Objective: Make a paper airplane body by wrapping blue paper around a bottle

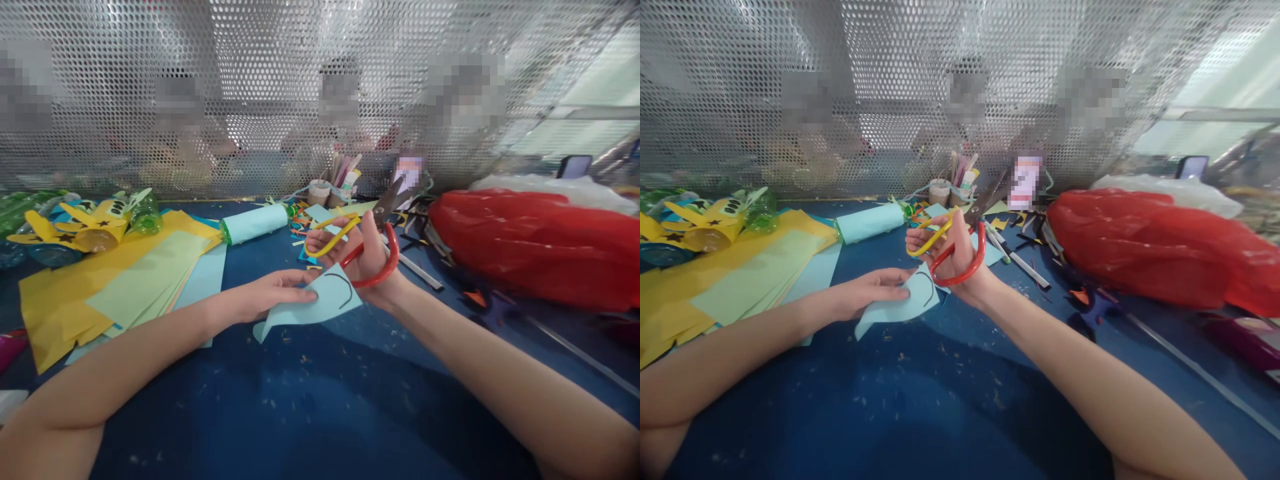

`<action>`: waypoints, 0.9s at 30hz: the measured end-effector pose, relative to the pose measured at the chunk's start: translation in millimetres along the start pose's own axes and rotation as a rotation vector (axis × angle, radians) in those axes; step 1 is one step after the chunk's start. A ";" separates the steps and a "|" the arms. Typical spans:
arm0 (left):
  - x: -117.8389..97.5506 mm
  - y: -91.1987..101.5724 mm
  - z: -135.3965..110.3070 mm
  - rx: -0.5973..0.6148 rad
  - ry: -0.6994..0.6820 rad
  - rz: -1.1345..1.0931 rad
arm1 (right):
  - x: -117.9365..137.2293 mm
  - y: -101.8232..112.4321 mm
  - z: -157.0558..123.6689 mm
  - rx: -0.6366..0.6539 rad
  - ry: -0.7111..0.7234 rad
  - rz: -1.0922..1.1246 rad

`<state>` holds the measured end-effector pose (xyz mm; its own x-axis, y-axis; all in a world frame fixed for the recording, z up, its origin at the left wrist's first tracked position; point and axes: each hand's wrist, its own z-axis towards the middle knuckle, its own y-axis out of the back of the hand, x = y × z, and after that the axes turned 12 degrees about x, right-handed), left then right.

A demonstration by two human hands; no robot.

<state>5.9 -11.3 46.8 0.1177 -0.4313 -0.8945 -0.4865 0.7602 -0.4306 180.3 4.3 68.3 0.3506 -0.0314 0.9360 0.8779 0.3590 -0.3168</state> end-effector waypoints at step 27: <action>-2.4 19.4 9.6 -0.394 -0.150 -0.025 | -21.9 12.8 -5.0 0.189 -0.088 -0.208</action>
<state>4.5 9.1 39.4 0.2444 -0.3500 -0.9043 -0.7724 0.4935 -0.3998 185.4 4.9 42.9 0.1324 -0.0442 0.9902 0.8487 0.5212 -0.0902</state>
